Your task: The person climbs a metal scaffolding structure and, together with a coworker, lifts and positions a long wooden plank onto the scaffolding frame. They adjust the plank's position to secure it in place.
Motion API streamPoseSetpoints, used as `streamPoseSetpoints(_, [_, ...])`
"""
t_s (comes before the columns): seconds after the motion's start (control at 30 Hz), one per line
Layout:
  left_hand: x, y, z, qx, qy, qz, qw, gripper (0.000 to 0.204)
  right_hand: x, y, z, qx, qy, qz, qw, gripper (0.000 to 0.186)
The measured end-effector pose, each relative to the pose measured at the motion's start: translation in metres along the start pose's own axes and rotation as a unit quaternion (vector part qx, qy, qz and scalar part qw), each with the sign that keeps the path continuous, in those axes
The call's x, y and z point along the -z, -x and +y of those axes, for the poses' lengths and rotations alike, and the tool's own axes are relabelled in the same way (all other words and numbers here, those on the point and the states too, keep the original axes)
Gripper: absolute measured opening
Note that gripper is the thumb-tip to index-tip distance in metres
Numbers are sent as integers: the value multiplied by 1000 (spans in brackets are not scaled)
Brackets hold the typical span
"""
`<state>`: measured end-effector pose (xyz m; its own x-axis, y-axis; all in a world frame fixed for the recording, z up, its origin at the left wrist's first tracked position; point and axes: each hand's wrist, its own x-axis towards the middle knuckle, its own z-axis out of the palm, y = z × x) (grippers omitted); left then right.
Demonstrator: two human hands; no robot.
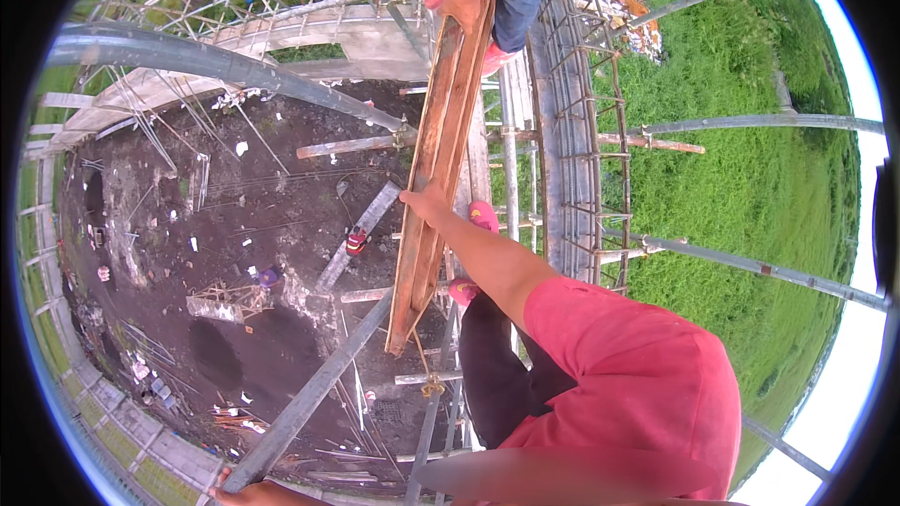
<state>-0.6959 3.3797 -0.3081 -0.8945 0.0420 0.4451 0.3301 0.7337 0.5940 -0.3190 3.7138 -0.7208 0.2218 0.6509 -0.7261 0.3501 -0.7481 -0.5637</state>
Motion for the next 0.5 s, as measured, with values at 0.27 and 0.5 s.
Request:
streamPoseSetpoints(0.27, [-22,1,32,116,266,76,954,47,-18,-15,7,14,16,28,999,97])
streamPoseSetpoints(0.5, [-25,-5,16,80,275,110,952,43,-25,-22,4,6,13,14,1000,97])
